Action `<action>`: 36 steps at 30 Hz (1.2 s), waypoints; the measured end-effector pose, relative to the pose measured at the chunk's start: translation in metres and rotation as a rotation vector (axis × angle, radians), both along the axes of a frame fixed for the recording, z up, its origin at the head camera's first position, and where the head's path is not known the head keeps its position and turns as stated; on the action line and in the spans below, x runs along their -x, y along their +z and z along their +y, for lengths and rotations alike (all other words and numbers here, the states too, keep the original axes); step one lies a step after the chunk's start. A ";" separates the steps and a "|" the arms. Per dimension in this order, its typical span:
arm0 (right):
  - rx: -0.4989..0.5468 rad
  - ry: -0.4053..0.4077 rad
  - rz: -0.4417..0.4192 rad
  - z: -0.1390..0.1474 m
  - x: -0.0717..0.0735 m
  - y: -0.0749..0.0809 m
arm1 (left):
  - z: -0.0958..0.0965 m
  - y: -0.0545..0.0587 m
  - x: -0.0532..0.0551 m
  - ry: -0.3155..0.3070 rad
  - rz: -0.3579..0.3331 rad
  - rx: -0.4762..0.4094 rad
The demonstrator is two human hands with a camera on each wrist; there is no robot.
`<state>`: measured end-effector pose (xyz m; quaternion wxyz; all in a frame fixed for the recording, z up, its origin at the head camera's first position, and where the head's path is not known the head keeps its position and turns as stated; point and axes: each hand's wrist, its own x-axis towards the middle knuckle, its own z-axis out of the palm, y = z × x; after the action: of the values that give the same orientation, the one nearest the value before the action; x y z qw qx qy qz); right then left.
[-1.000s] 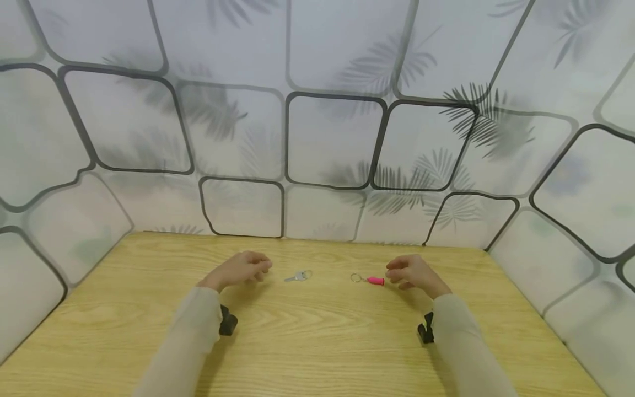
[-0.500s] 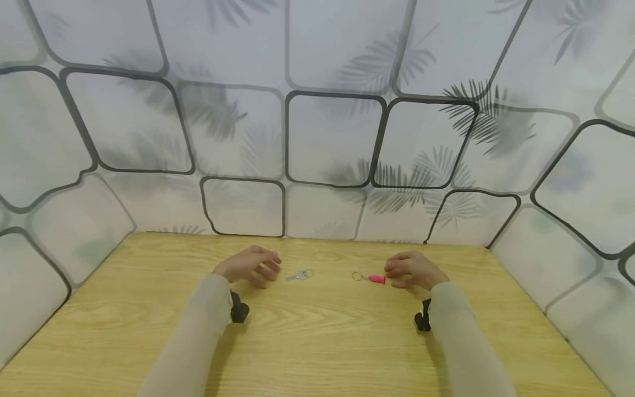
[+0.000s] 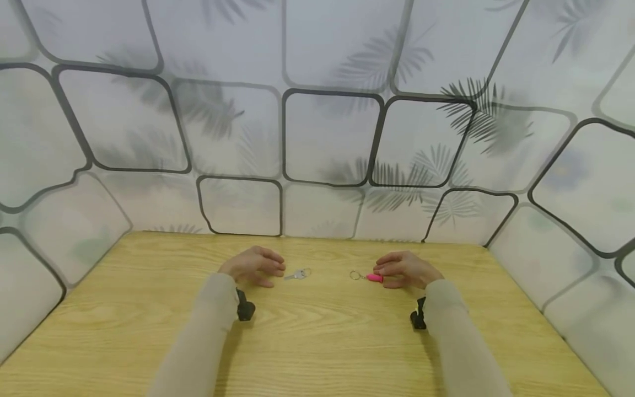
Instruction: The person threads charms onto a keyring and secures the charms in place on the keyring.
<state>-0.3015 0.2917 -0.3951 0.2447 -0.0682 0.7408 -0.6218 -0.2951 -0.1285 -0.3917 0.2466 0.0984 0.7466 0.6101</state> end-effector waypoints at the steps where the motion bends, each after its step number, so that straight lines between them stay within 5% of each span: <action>1: -0.002 0.003 -0.005 -0.001 0.000 0.000 | 0.001 0.000 0.000 0.009 0.000 0.009; 9: -0.053 0.014 0.010 -0.010 0.001 0.001 | 0.016 -0.001 0.002 0.016 0.117 0.143; 24: -0.126 -0.019 0.015 -0.020 -0.001 0.004 | 0.053 0.001 -0.003 0.168 0.396 0.483; 36: -0.157 0.024 0.044 -0.023 0.000 0.004 | 0.056 0.003 -0.007 0.146 0.366 0.510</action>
<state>-0.3012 0.2690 -0.3910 0.2402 -0.0715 0.7916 -0.5573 -0.2885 -0.0724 -0.3887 0.0802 0.0878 0.9124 0.3917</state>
